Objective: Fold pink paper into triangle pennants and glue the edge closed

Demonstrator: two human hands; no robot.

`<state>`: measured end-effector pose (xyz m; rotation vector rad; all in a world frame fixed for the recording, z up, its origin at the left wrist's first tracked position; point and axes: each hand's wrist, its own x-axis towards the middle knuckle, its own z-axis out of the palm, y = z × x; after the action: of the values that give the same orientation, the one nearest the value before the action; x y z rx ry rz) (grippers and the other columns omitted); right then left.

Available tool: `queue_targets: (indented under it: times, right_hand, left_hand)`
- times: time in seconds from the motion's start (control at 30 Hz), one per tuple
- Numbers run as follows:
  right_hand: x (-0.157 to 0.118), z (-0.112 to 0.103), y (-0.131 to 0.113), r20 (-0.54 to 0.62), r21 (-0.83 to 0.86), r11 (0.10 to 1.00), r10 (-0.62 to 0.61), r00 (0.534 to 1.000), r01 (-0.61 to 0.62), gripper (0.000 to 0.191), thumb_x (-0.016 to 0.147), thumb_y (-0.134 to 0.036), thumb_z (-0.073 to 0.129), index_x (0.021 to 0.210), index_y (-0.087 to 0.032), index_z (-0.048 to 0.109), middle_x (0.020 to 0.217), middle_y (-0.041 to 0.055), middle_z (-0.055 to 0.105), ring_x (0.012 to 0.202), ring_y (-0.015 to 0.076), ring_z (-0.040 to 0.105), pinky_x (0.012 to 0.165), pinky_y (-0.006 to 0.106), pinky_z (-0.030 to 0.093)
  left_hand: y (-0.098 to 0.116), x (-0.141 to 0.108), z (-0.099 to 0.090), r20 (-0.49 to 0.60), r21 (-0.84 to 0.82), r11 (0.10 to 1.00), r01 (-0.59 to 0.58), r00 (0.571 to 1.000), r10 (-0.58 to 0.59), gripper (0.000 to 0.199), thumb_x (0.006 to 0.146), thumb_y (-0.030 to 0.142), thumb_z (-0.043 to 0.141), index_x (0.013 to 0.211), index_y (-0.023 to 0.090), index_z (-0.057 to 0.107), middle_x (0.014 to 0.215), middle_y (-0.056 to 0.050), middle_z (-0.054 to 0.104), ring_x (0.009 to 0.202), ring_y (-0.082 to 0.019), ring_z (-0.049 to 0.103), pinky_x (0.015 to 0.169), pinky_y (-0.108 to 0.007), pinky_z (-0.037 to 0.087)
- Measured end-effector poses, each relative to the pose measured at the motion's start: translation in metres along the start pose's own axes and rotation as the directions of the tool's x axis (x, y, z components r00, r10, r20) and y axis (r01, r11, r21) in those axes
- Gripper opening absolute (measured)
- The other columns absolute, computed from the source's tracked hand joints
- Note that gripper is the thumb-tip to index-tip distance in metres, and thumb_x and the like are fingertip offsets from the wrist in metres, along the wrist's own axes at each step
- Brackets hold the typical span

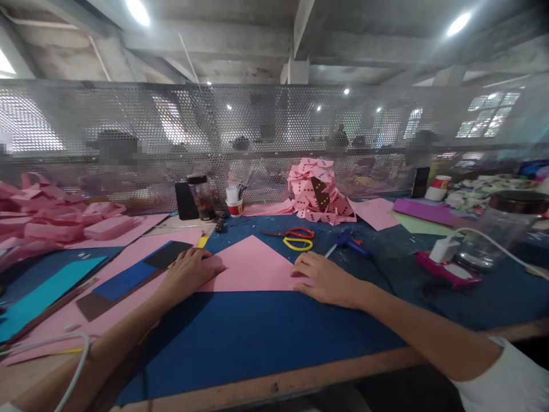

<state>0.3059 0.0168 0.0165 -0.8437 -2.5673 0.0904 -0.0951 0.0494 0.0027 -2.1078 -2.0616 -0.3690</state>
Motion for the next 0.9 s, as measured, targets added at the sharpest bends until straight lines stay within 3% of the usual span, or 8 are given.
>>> queue_targets:
  times: [0.1, 0.17, 0.33, 0.57, 0.73, 0.9]
  right_hand:
    - [0.0001, -0.0006, -0.0004, -0.004, 0.001, 1.000, 0.001, 1.000, -0.001, 0.026, 0.098, -0.035, 0.068, 0.117, -0.019, 0.071, 0.114, 0.0096, 0.065, 0.113, 0.0246, 0.061, 0.104, 0.042, 0.050]
    - [0.0001, -0.0015, -0.0011, -0.006, 0.007, 1.000, 0.002, 1.000, -0.002, 0.025, 0.098, -0.035, 0.068, 0.117, -0.019, 0.071, 0.113, 0.0094, 0.065, 0.112, 0.0244, 0.061, 0.103, 0.042, 0.050]
    - [0.0000, -0.0032, -0.0028, -0.010, 0.016, 1.000, 0.005, 1.000, -0.005, 0.025, 0.098, -0.034, 0.069, 0.116, -0.019, 0.072, 0.113, 0.0095, 0.066, 0.112, 0.0239, 0.061, 0.104, 0.042, 0.050]
    - [0.0007, -0.0044, -0.0041, 0.022, 0.004, 1.000, 0.027, 0.999, -0.027, 0.026, 0.099, -0.035, 0.067, 0.118, -0.018, 0.071, 0.115, 0.0093, 0.066, 0.113, 0.0246, 0.061, 0.104, 0.042, 0.049]
    - [0.0011, -0.0045, -0.0051, 0.028, 0.005, 0.999, 0.041, 0.999, -0.041, 0.027, 0.098, -0.037, 0.068, 0.118, -0.019, 0.071, 0.115, 0.0094, 0.066, 0.112, 0.0244, 0.060, 0.103, 0.042, 0.049]
    - [0.0000, -0.0036, -0.0041, 0.024, 0.011, 0.999, 0.039, 0.999, -0.040, 0.027, 0.099, -0.037, 0.067, 0.119, -0.018, 0.071, 0.116, 0.0094, 0.066, 0.113, 0.0247, 0.060, 0.104, 0.042, 0.049]
  left_hand:
    - [0.0001, 0.0002, 0.0003, 0.002, 0.012, 1.000, -0.011, 1.000, 0.011, 0.043, 0.099, 0.044, 0.065, 0.132, 0.018, 0.061, 0.137, -0.012, 0.061, 0.122, -0.028, 0.062, 0.103, -0.053, 0.053]
    - [0.0004, -0.0002, 0.0007, -0.004, 0.011, 1.000, -0.010, 1.000, 0.010, 0.040, 0.099, 0.040, 0.065, 0.132, 0.018, 0.061, 0.136, -0.011, 0.062, 0.118, -0.027, 0.064, 0.100, -0.051, 0.055]
    - [0.0007, -0.0010, 0.0009, -0.007, -0.033, 0.999, -0.021, 1.000, 0.021, 0.042, 0.099, 0.043, 0.065, 0.131, 0.018, 0.061, 0.136, -0.011, 0.061, 0.121, -0.028, 0.062, 0.102, -0.052, 0.054]
    - [0.0020, 0.0011, -0.0002, -0.018, -0.142, 0.990, 0.000, 1.000, -0.003, 0.055, 0.084, 0.067, 0.064, 0.115, 0.022, 0.068, 0.134, -0.016, 0.065, 0.128, -0.043, 0.057, 0.106, -0.061, 0.045]
    - [0.0062, 0.0000, -0.0033, -0.058, -0.230, 0.972, -0.036, 0.998, 0.024, 0.054, 0.082, 0.069, 0.062, 0.111, 0.023, 0.069, 0.129, -0.013, 0.069, 0.125, -0.038, 0.061, 0.110, -0.052, 0.044]
    - [0.0096, 0.0007, -0.0072, -0.085, -0.330, 0.944, -0.012, 0.996, -0.017, 0.045, 0.085, 0.056, 0.071, 0.113, 0.022, 0.069, 0.122, -0.009, 0.071, 0.113, -0.032, 0.067, 0.101, -0.047, 0.052]
